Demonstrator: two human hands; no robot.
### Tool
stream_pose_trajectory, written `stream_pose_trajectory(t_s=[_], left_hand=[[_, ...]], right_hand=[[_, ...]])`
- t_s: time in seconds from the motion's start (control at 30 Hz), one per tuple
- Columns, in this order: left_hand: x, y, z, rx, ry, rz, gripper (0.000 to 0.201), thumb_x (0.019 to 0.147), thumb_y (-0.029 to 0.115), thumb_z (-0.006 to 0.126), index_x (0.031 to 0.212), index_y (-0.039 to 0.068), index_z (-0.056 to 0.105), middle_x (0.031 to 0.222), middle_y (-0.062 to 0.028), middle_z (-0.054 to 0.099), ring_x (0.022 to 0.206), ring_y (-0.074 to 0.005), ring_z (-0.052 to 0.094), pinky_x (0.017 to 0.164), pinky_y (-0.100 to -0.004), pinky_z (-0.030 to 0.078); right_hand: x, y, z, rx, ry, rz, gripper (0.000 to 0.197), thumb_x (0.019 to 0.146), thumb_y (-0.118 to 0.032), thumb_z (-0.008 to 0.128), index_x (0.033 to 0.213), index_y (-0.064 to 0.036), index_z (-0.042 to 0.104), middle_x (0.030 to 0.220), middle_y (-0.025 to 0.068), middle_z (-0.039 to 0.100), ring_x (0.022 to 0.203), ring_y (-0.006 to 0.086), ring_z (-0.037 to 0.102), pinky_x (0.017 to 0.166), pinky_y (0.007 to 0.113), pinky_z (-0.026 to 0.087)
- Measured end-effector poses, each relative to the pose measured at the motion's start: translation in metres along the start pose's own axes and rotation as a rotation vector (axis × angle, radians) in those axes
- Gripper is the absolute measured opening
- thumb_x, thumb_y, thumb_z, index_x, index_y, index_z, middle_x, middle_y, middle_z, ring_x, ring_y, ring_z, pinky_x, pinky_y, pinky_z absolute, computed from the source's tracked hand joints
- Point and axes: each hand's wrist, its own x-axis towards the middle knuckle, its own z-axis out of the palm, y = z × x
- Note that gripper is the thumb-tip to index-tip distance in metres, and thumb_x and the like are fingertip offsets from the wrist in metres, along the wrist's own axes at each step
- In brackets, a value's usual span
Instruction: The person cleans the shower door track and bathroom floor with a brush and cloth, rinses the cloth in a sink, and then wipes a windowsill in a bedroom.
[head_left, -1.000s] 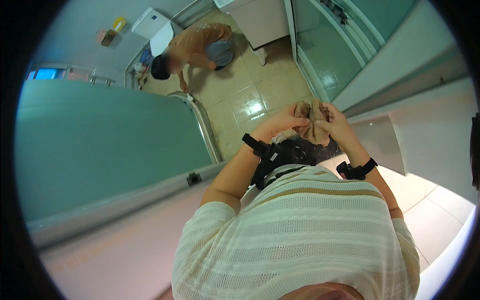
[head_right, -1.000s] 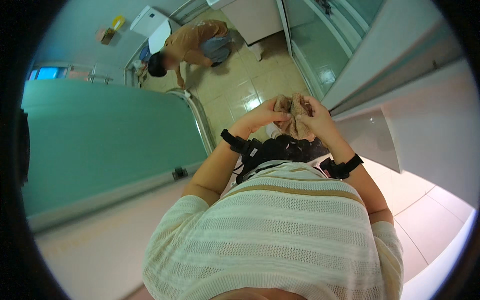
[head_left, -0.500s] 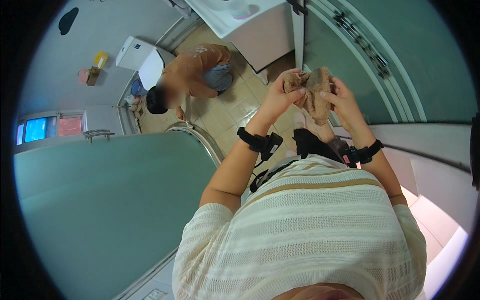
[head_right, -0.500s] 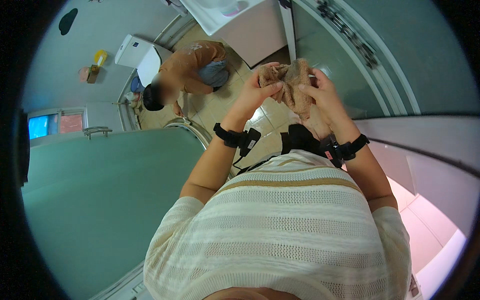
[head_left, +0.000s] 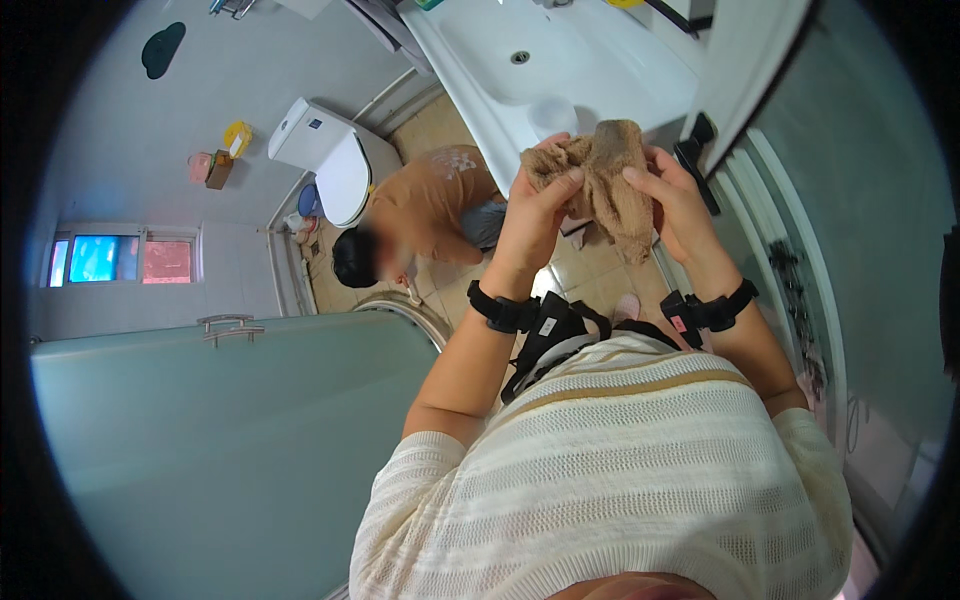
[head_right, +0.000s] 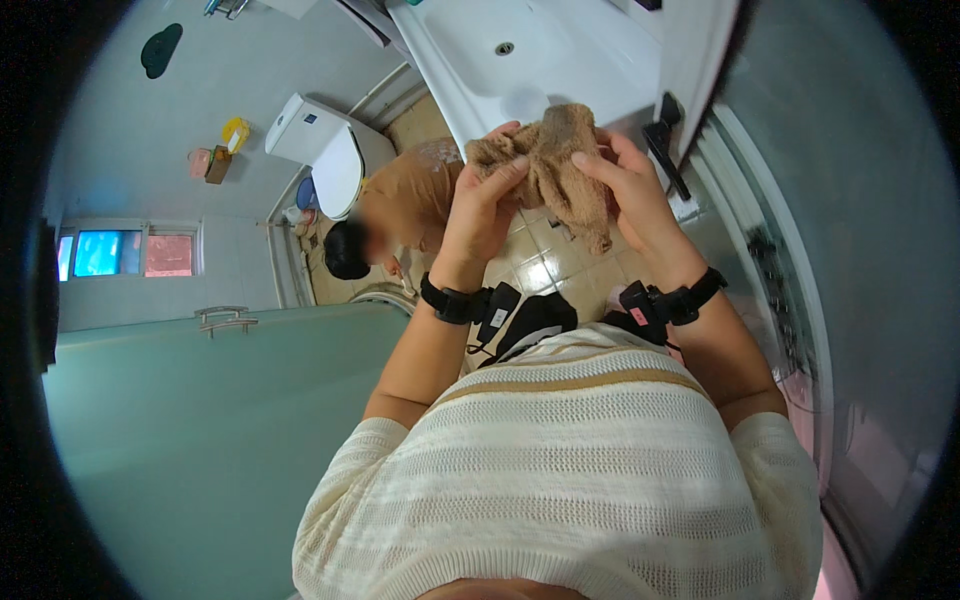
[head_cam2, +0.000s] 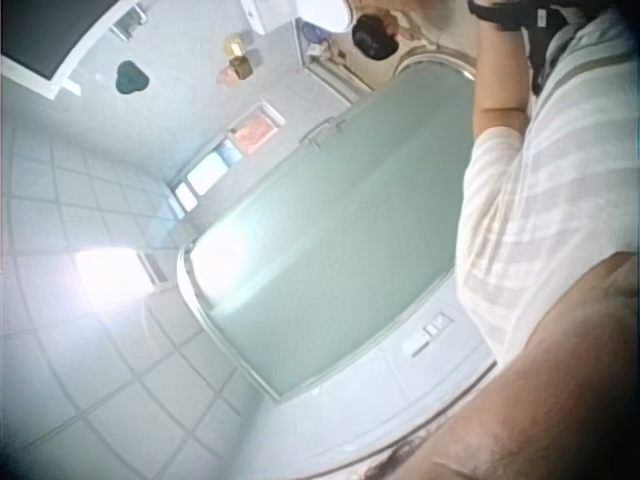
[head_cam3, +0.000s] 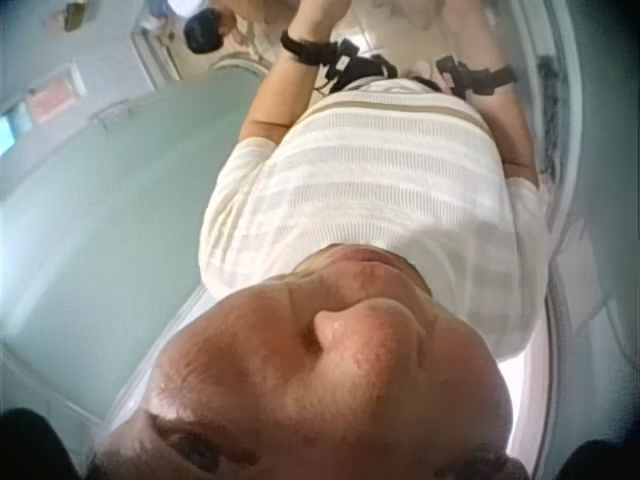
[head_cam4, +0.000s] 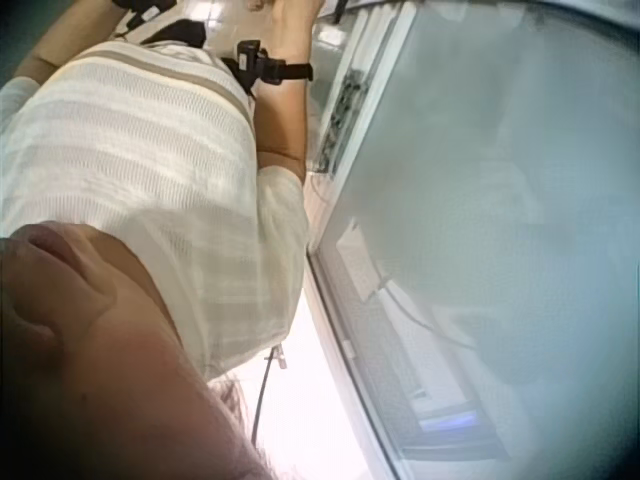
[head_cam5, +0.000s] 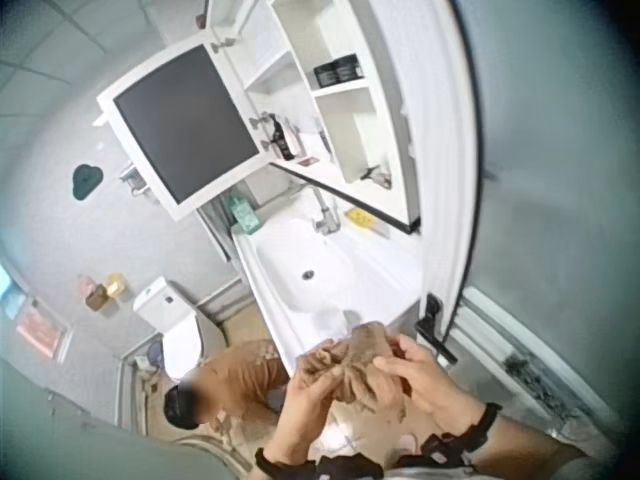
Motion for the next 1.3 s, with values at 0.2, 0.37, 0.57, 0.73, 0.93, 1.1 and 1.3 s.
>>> stream_pose_trajectory(t_s=[0.2, 0.37, 0.57, 0.73, 0.93, 1.1, 1.3], left_hand=[[0.098, 0.043, -0.024, -0.085, -0.042, 0.008, 0.039, 0.083, 0.005, 0.052, 0.121, 0.003, 0.042, 0.093, -0.0094, 0.06, 0.072, -0.0169, 0.06, 0.05, -0.0293, 0.047], [0.2, 0.075, -0.065, -0.039, -0.062, -0.021, 0.03, 0.082, 0.005, 0.051, 0.112, 0.001, 0.047, 0.088, -0.0094, 0.06, 0.068, -0.0182, 0.059, 0.045, -0.0293, 0.044], [0.296, 0.06, -0.112, 0.016, -0.163, -0.106, 0.022, 0.084, 0.005, 0.048, 0.104, -0.004, 0.052, 0.096, -0.0135, 0.06, 0.086, -0.025, 0.06, 0.065, -0.039, 0.049], [0.365, 0.038, -0.141, -0.102, -0.046, -0.154, 0.024, 0.082, -0.002, 0.045, 0.106, -0.005, 0.048, 0.099, -0.0156, 0.057, 0.09, -0.0286, 0.059, 0.073, -0.0428, 0.051], [0.388, 0.021, -0.148, -0.071, 0.137, -0.229, 0.03, 0.082, -0.006, 0.043, 0.111, 0.001, 0.041, 0.104, -0.0173, 0.054, 0.091, -0.03, 0.058, 0.08, -0.0444, 0.052], [0.411, 0.014, -0.146, 0.024, 0.118, -0.161, 0.03, 0.079, -0.003, 0.048, 0.107, 0.004, 0.04, 0.085, -0.0123, 0.052, 0.065, -0.0235, 0.055, 0.05, -0.0355, 0.046], [0.422, 0.002, -0.169, 0.013, 0.18, -0.207, 0.032, 0.078, -0.005, 0.048, 0.109, 0.003, 0.042, 0.097, -0.0121, 0.052, 0.084, -0.0241, 0.057, 0.077, -0.0395, 0.051]], right_hand=[[0.087, -0.026, 0.031, -0.074, 0.084, -0.091, 0.039, 0.084, -0.014, 0.063, 0.116, 0.0016, 0.047, 0.103, 0.0108, 0.056, 0.093, 0.0177, 0.058, 0.078, 0.03, 0.049], [0.17, -0.042, 0.046, -0.168, 0.002, -0.114, 0.044, 0.086, -0.014, 0.057, 0.125, 0.0016, 0.044, 0.107, 0.0102, 0.055, 0.098, 0.0167, 0.056, 0.082, 0.035, 0.048], [0.248, -0.044, 0.032, -0.324, 0.012, 0.048, 0.051, 0.083, -0.02, 0.061, 0.128, -0.0025, 0.043, 0.116, 0.0114, 0.054, 0.109, 0.0217, 0.052, 0.088, 0.038, 0.045], [0.3, -0.034, 0.022, -0.692, 0.18, 0.204, 0.057, 0.085, -0.026, 0.057, 0.135, -0.0037, 0.038, 0.124, 0.0114, 0.05, 0.111, 0.0228, 0.051, 0.091, 0.04, 0.043], [0.336, -0.024, 0.007, -0.737, 0.216, 0.187, 0.058, 0.083, -0.024, 0.055, 0.135, -0.0038, 0.039, 0.131, 0.0106, 0.046, 0.113, 0.0229, 0.05, 0.091, 0.04, 0.042], [0.409, -0.015, -0.012, -1.015, 0.392, 0.045, 0.057, 0.079, -0.018, 0.056, 0.132, -0.0025, 0.042, 0.127, 0.0161, 0.049, 0.113, 0.0279, 0.05, 0.091, 0.038, 0.042], [0.44, 0.034, -0.016, -1.235, 0.29, -0.077, 0.058, 0.076, -0.006, 0.048, 0.133, -0.0019, 0.039, 0.134, 0.0237, 0.041, 0.127, 0.0347, 0.037, 0.103, 0.036, 0.033]])
